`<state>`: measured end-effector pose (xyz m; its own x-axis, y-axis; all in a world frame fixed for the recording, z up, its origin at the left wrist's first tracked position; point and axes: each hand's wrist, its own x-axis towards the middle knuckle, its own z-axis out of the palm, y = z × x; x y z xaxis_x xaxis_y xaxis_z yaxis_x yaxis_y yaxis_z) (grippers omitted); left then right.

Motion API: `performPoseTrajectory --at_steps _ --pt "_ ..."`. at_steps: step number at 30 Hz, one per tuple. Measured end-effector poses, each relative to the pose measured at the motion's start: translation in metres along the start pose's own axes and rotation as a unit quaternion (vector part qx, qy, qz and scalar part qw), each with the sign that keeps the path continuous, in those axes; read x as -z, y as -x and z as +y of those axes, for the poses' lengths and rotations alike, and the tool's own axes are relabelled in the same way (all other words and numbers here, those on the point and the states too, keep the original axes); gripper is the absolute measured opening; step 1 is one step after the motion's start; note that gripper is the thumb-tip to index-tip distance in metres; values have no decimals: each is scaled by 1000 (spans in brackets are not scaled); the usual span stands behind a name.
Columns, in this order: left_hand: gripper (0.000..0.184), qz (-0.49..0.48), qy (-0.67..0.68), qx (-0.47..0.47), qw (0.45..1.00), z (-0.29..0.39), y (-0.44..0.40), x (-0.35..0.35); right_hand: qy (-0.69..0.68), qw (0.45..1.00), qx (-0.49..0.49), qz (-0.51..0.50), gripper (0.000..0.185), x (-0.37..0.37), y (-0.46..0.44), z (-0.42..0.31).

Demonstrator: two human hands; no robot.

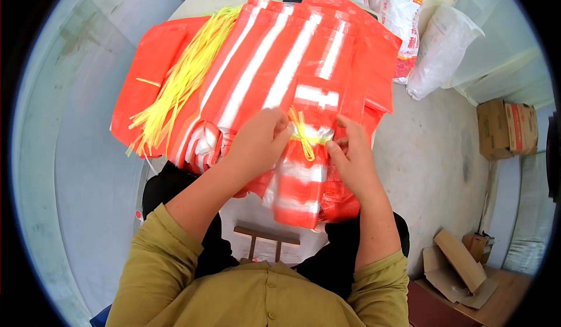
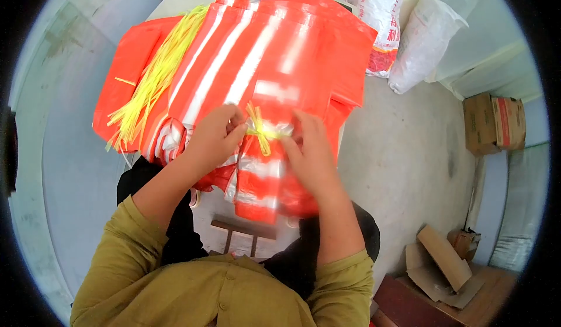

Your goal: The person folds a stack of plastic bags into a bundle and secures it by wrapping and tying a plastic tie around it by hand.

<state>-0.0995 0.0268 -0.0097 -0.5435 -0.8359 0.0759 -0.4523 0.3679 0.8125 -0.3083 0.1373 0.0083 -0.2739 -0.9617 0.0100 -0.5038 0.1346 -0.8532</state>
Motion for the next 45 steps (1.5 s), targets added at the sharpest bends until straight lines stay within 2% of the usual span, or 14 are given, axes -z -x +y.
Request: performPoseTrajectory --at_steps 5,7,8,10,11,14,17,20,24,29,31,34,41,45 --pt "33 -103 105 51 988 0 20 1 -52 998 -40 -21 60 -6 2 2" --pt "35 -122 191 91 970 -3 21 1 -264 961 -69 -54 59 -2 6 -17" --pt "37 -123 339 160 919 -2 24 4 -366 924 -83 -70 59 0 7 -26" --pt "41 -117 601 282 738 23 29 22 -370 924 -39 -93 63 -4 6 -34" --pt "43 -125 621 334 698 29 28 28 -372 922 -18 -103 65 -5 6 -35" --pt "42 -160 562 326 743 -3 29 13 -57 997 -16 -46 70 -12 -3 -14" --pt "43 -146 552 335 750 3 29 8 -173 979 -91 -62 75 -27 0 -16" --pt "47 -129 527 343 767 14 27 8 -311 946 -88 -36 75 -37 1 -20" --pt "52 -132 530 310 778 10 27 0 -369 921 -112 61 83 -33 -2 -40" --pt "55 -184 379 244 874 18 34 -6 -386 904 -115 147 80 -34 -13 -21" --pt "63 -192 313 233 900 12 33 -10 -385 904 -114 145 68 -30 -14 -15" --pt "61 -181 419 241 856 8 34 -14 -417 884 -139 160 55 -37 -20 2" --pt "53 -138 434 248 855 6 31 -23 -420 893 -153 48 44 -44 -17 5" --pt "58 -108 438 245 859 6 30 -24 -404 892 -195 63 42 -49 -1 -3"
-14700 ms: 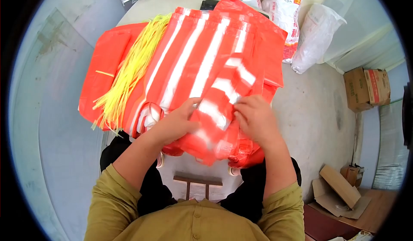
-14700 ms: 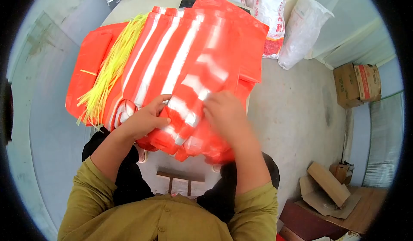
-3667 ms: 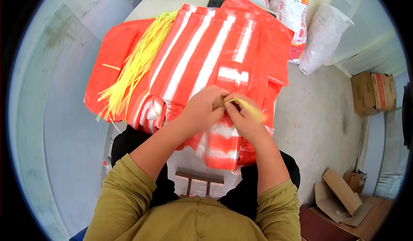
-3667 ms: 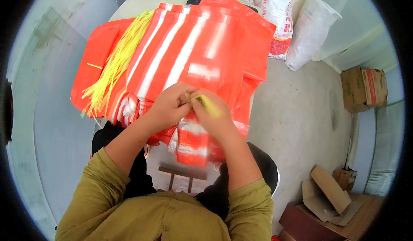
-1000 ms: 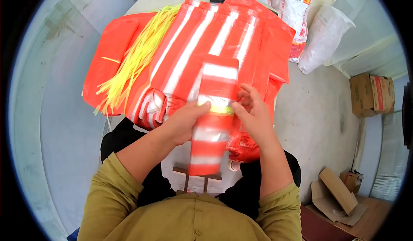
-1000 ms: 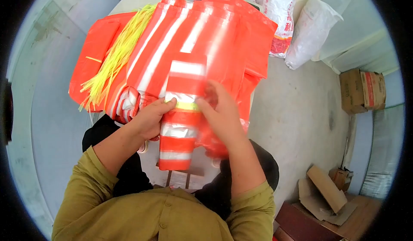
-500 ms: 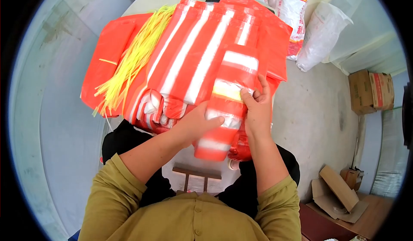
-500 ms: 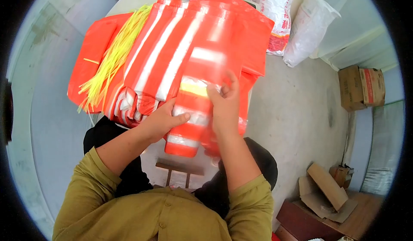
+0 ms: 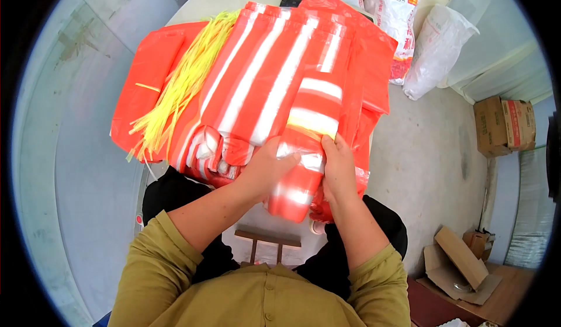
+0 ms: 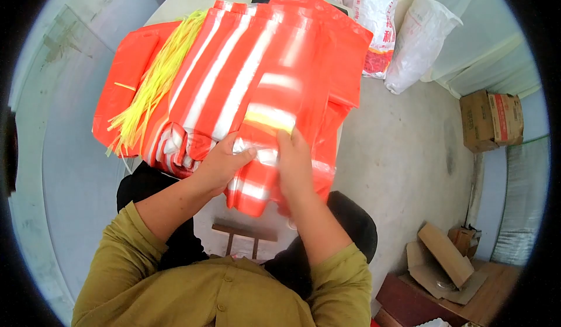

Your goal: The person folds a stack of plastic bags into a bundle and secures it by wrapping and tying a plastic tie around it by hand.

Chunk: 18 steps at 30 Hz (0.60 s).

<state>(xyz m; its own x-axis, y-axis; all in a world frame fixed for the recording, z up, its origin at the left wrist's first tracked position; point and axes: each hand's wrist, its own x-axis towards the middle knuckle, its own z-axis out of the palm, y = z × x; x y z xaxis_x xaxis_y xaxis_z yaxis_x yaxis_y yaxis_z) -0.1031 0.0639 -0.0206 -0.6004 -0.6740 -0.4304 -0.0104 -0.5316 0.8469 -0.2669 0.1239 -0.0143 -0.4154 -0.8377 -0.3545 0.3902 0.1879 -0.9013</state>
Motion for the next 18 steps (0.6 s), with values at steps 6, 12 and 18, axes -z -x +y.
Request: performPoseTrajectory --at_steps 6,12,18 --pt "84 3 -71 -54 996 8 3 -4 -61 991 57 100 41 -9 1 -4" --pt "91 -32 -102 -83 991 17 3 -1 -9 996 59 66 30 -5 7 -3" --pt "81 -12 -74 -46 996 8 -4 4 -11 995 86 49 27 -3 7 12"
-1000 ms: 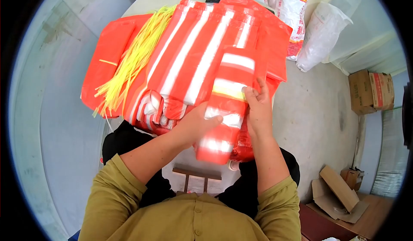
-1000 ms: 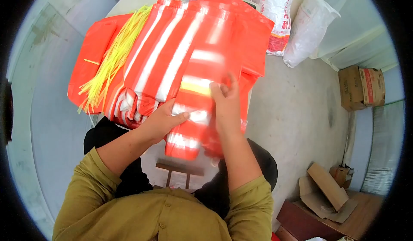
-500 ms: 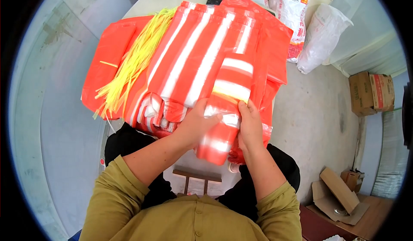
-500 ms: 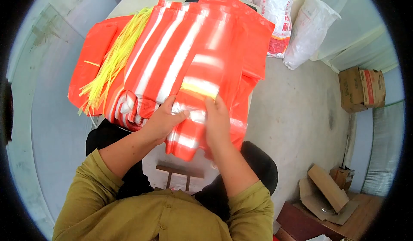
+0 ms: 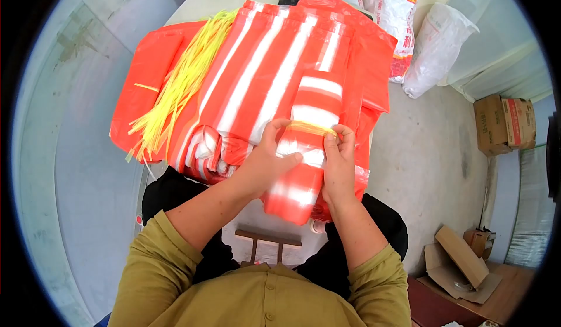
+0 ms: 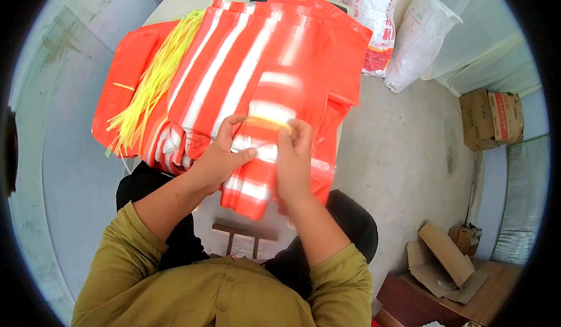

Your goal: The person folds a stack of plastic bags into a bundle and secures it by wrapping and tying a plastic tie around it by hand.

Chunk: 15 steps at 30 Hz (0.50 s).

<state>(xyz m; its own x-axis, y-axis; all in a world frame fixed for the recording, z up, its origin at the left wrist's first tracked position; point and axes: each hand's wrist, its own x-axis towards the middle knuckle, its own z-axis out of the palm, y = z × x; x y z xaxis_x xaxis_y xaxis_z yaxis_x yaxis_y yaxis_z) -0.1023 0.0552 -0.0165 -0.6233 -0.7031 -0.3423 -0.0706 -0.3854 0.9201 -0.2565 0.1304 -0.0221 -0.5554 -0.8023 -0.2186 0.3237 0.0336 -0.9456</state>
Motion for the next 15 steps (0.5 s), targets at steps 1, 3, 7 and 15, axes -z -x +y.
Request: performPoseTrajectory --at_steps 1,3,7,15 --pt "80 5 7 21 1000 1 1 -1 -14 1000 -3 1 27 -2 0 -1" --pt "81 1 3 -9 1000 -4 -1 0 -28 1000 -13 2 25 -2 0 -1" --pt "78 -2 15 -41 999 -5 -1 -2 -55 998 -31 16 21 -2 2 -1" --pt "72 12 53 4 999 -2 -1 -8 -109 993 -33 21 20 2 11 -2"
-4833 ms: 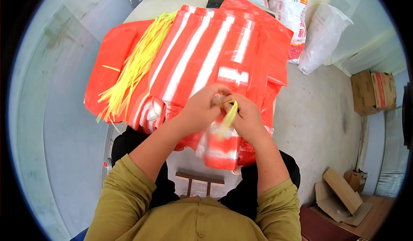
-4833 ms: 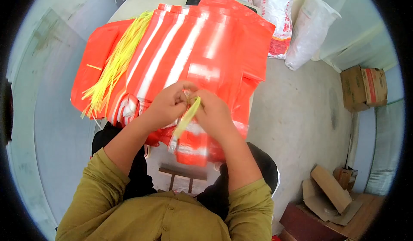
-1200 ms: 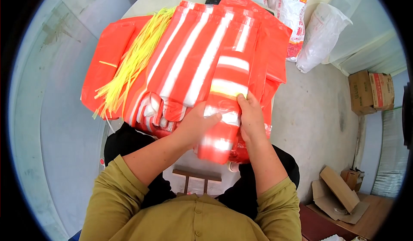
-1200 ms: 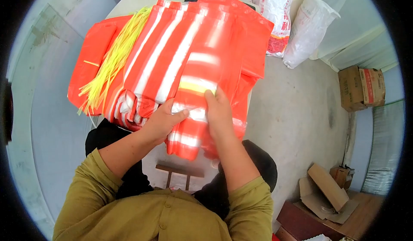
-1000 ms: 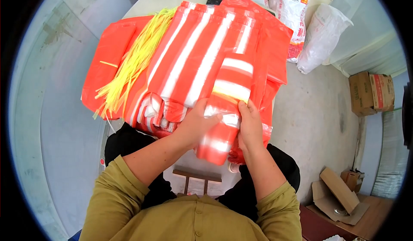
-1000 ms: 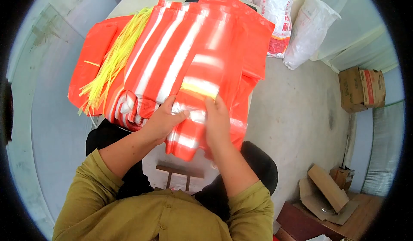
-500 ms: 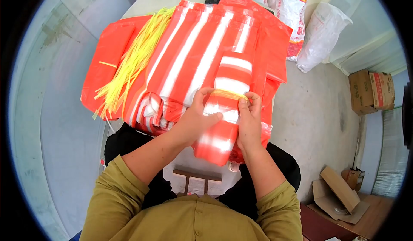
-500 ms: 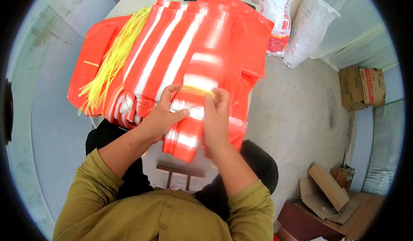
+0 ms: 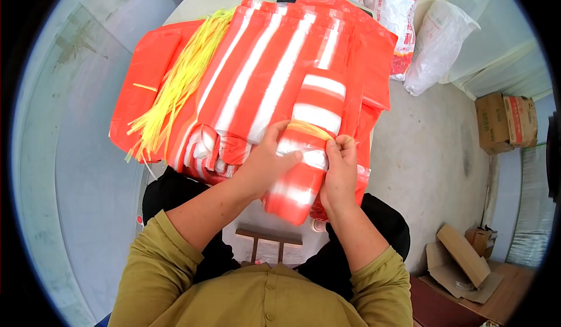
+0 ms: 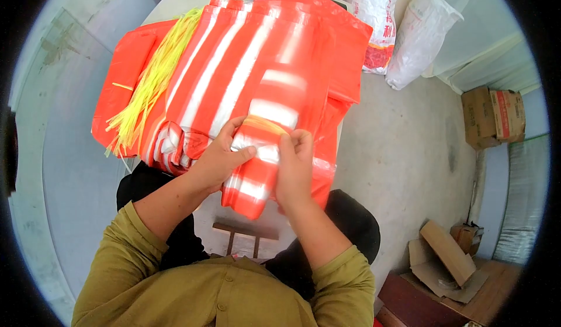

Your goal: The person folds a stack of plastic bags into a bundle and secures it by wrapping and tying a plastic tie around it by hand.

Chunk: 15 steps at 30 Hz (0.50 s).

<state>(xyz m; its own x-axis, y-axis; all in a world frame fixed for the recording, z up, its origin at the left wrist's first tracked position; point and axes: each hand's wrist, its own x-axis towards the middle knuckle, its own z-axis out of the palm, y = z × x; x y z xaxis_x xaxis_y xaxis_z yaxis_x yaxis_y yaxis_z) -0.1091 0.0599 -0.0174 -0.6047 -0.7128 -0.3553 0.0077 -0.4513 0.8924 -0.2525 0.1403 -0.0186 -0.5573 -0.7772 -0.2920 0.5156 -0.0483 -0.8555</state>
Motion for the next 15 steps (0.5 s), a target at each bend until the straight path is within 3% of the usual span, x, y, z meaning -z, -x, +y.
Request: performPoseTrajectory --at_steps 7,11,15 --pt "45 16 113 66 991 10 -2 -10 5 1000 -3 -1 26 -3 -2 -10" --pt "41 50 79 42 995 14 -6 -10 8 998 1 -61 38 6 -5 -9" --pt "34 66 45 17 997 7 -16 -6 38 998 -11 -40 40 -4 -7 -15"
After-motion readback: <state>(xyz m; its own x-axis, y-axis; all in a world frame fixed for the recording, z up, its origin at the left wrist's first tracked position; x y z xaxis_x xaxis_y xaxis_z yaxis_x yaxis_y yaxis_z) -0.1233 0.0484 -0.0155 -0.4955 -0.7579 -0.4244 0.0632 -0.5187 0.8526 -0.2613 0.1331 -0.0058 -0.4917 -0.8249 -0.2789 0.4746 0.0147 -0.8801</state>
